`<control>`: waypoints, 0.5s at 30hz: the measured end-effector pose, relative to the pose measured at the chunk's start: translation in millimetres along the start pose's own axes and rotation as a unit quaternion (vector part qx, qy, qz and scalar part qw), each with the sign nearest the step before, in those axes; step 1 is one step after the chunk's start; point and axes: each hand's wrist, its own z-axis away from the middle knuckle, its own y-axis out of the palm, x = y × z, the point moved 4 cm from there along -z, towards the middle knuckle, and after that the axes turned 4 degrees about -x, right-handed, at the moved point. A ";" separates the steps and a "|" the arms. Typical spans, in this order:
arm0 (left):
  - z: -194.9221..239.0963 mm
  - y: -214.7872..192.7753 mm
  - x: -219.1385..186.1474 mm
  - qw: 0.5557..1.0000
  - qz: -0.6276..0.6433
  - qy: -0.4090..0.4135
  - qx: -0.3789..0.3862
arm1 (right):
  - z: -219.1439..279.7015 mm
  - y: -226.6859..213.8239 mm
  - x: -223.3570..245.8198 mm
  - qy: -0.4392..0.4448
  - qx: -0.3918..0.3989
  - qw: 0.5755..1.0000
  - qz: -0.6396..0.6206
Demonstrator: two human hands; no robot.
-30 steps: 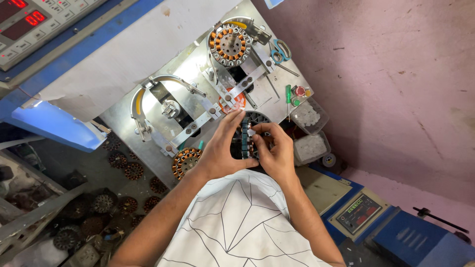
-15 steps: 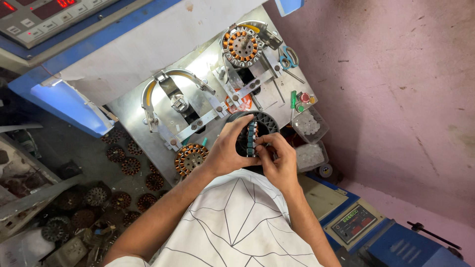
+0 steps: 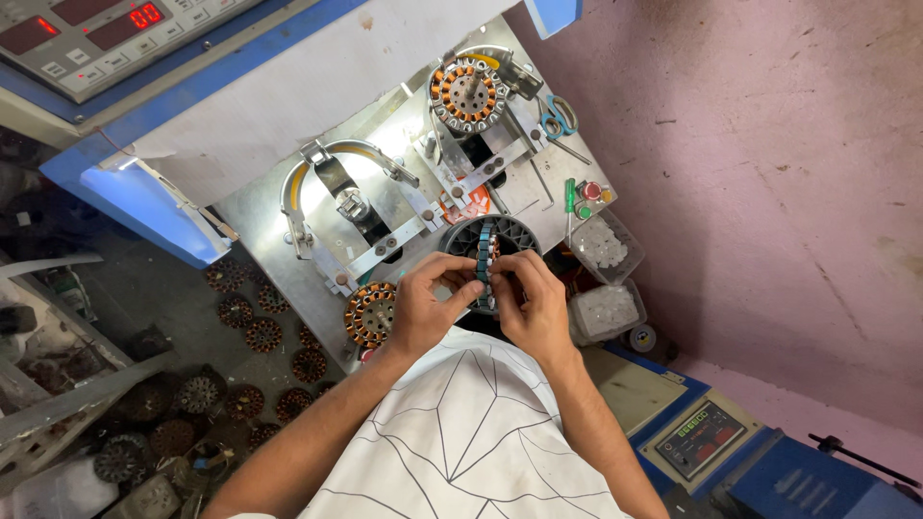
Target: The person prepares electric motor components by inserting paper insulation into slots and winding copper wire using a specialized machine.
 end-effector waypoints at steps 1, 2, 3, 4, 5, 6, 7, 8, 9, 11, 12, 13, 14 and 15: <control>-0.2 -0.1 1.5 1.000 0.004 -0.008 0.001 | -1.2 0.3 0.2 -0.005 -0.006 1.000 0.012; -1.3 0.6 3.4 1.000 0.009 -0.017 0.004 | -2.3 -0.1 0.1 -0.009 -0.014 1.000 0.024; -2.6 1.5 5.5 1.000 0.015 -0.025 0.007 | -4.0 0.4 -0.4 -0.013 -0.021 0.999 0.037; -3.0 2.3 7.4 0.999 0.025 -0.031 0.013 | -4.8 1.4 -3.0 0.018 -0.032 0.999 0.028; -4.2 3.1 9.5 0.998 0.036 -0.037 0.019 | -6.1 3.2 -5.7 0.048 -0.043 0.998 0.020; -5.2 4.0 11.6 0.998 0.047 -0.044 0.024 | -6.8 5.0 -8.2 0.078 -0.053 0.995 0.011; -6.3 4.5 13.4 0.998 0.039 -0.047 0.029 | -6.0 6.4 -9.0 0.097 -0.059 0.993 0.014; -7.1 4.6 14.8 0.998 0.031 -0.051 0.032 | -5.8 6.5 -9.9 0.115 -0.064 0.991 0.017; -7.7 4.2 16.0 0.998 0.023 -0.055 0.034 | -5.4 6.4 -10.8 0.133 -0.068 0.989 0.019; -6.8 4.1 17.9 0.995 0.045 -0.076 0.036 | -2.7 4.5 -15.8 0.193 -0.040 0.980 0.007; -7.7 3.2 18.2 0.994 0.055 -0.086 0.036 | -1.4 2.8 -19.0 0.222 -0.025 0.975 0.000; -8.0 2.6 18.2 0.992 0.065 -0.100 0.037 | 0.0 1.1 -21.0 0.233 -0.025 0.969 -0.074; -7.7 2.6 17.6 0.990 0.075 -0.115 0.037 | 1.7 -1.8 -23.9 0.243 -0.024 0.959 -0.147; -8.2 2.9 16.7 0.987 0.085 -0.130 0.037 | 3.7 -3.2 -27.5 0.252 -0.023 0.942 -0.219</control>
